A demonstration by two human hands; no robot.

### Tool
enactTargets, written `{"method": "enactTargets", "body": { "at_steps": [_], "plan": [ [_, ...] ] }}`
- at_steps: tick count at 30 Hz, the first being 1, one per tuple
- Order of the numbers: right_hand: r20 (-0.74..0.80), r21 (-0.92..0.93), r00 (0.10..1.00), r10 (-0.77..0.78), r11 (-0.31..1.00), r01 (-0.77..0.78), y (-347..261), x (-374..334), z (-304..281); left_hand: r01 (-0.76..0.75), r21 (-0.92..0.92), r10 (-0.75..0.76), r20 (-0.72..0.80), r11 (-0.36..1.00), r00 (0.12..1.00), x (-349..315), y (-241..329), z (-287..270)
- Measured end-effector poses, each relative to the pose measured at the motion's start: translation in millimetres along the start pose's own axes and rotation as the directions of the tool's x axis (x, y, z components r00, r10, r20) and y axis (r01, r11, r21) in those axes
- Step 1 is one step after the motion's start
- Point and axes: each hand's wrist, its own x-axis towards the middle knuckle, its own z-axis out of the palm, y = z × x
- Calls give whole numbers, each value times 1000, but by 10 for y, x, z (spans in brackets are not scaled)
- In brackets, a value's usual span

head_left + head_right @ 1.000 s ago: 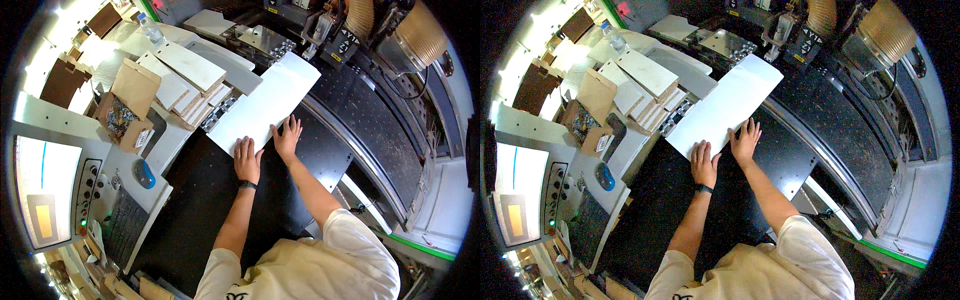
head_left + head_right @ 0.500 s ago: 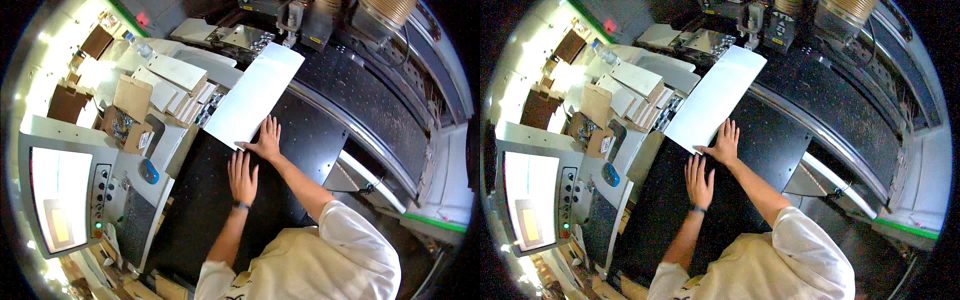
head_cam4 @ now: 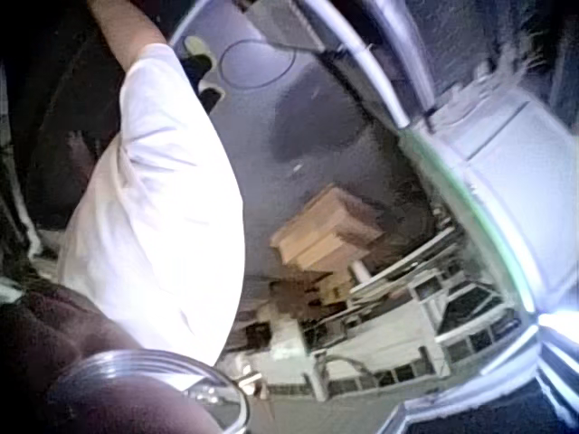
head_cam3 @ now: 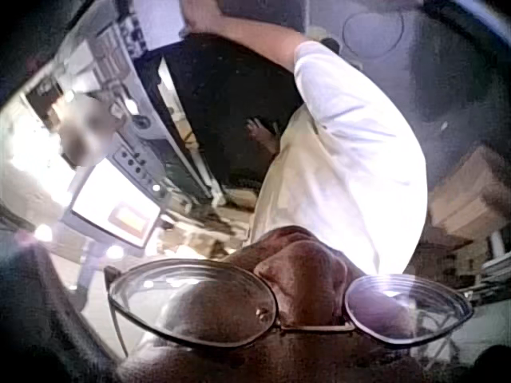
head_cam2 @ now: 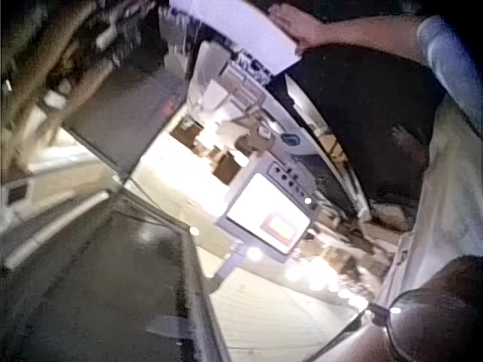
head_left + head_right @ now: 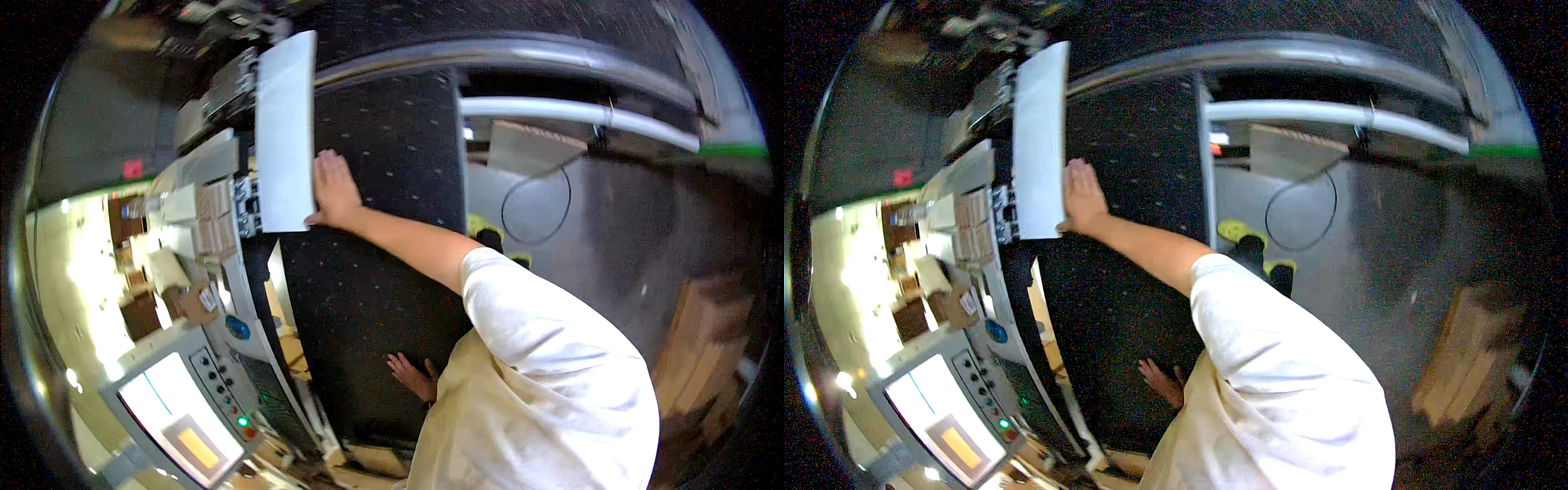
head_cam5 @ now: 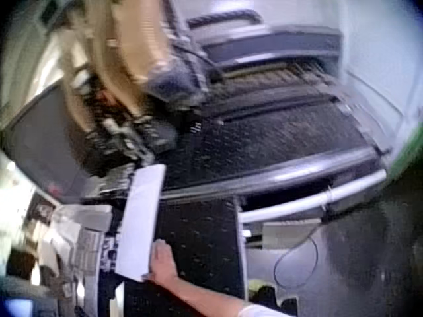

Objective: The person uses a computer keyboard and mouse to operate an industrial machine, then places and aligns a white rectangular panel and a wooden panel on the machine's work surface.

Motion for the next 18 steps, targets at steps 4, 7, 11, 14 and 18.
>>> {"method": "enactTargets", "body": {
  "at_steps": [4,7,11,14,18],
  "plan": [
    [78,-171,993,-85,980,98,-3,-71,161,-72,64,75,-37,995,997,27,-218,43],
    [73,-208,990,-120,969,133,114,-78,111,-99,81,101,-15,992,995,115,-244,44],
    [-28,-333,993,-115,938,99,236,6,159,-163,85,162,23,983,987,197,-164,-5],
    [10,-272,992,-128,954,126,4,-38,169,-149,78,149,3,986,989,82,-225,-67],
    [-176,-243,983,43,966,-85,263,195,292,-227,17,227,-2,974,974,183,-80,-6]
  ]
}}
